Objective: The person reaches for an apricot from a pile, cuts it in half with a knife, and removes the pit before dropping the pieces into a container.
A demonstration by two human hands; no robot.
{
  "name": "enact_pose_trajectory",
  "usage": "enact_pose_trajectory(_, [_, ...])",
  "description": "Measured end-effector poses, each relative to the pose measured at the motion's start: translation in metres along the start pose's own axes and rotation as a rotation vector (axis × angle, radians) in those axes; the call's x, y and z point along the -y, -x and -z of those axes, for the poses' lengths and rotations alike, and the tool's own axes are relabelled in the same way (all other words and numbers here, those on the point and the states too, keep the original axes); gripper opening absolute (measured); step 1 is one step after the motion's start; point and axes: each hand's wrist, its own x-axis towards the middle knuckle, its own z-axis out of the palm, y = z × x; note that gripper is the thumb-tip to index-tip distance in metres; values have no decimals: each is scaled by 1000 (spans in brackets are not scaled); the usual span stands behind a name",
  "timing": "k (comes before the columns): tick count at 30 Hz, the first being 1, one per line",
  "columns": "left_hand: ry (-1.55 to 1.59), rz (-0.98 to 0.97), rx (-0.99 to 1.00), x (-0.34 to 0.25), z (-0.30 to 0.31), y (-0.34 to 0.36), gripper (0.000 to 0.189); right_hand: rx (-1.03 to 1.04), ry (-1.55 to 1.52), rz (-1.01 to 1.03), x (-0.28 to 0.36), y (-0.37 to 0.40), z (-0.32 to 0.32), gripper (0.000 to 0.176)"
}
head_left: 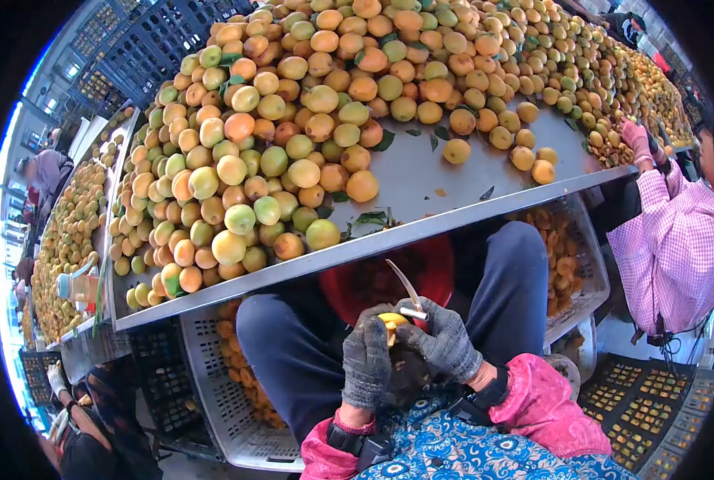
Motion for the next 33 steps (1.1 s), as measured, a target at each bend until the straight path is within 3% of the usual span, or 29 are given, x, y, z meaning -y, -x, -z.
enact_pose_trajectory(1, [-156, -7, 73, -2, 3, 2, 36, 26, -10, 22, 6, 1, 2, 35])
enact_pose_trajectory(3, [-145, -28, 63, -4, 6, 3, 34, 53, -20, 42, 8, 1, 5, 34])
enact_pose_trajectory(5, [-458, -221, 86, 8, 13, 4, 29, 117, 3, 43, 5, 3, 8, 33])
enact_pose_trajectory(9, [-615, -431, 73, 12, 12, -2, 22, 143, 1, 33, -1, 1, 10, 32])
enact_pose_trajectory(11, [-169, 136, 75, 4, 7, 0, 21, 113, 33, 68, -6, 0, 9, 37])
enact_pose_trajectory(12, [-167, 137, 77, 17, 5, 0, 21, 113, 36, 67, -6, 0, 7, 37])
enact_pose_trajectory(14, [-501, -215, -117, 45, 0, -1, 26, -21, -8, 41, -2, 1, 1, 46])
enact_pose_trajectory(15, [-499, -214, -118, 49, -1, 1, 26, -20, -6, 40, -2, 1, 0, 46])
enact_pose_trajectory(17, [-152, 26, -230, 40, -4, 1, 28, -9, 206, 230, -2, 3, -2, 54])
enact_pose_trajectory(18, [-463, -173, -235, 48, -2, 2, 30, 5, 367, 320, -6, 2, -1, 55])
enact_pose_trajectory(19, [-461, -173, -233, 46, -4, 3, 30, 3, 369, 319, -6, 2, 0, 55])
enact_pose_trajectory(21, [21, 56, -207, 37, -8, 6, 30, 37, 461, 283, -7, 2, 1, 58])
enact_pose_trajectory(25, [152, 241, -87, 21, 3, 5, 30, 52, 468, 284, 1, 3, 6, 57])
enact_pose_trajectory(27, [-496, -381, 82, 28, 11, -1, 29, 56, 262, 254, 3, 1, 7, 51])
enact_pose_trajectory(28, [-495, -383, 82, 30, 10, 0, 29, 55, 263, 256, 1, 2, 7, 51])
enact_pose_trajectory(30, [51, 44, 60, 22, 2, 5, 28, 121, 111, 179, -6, 2, 7, 42])
enact_pose_trajectory(31, [50, 41, 60, 16, -3, 7, 28, 121, 111, 182, -6, 3, 9, 42])
enact_pose_trajectory(33, [0, 81, -104, 7, -11, 13, 27, 109, -23, -93, -5, 4, 12, 39])
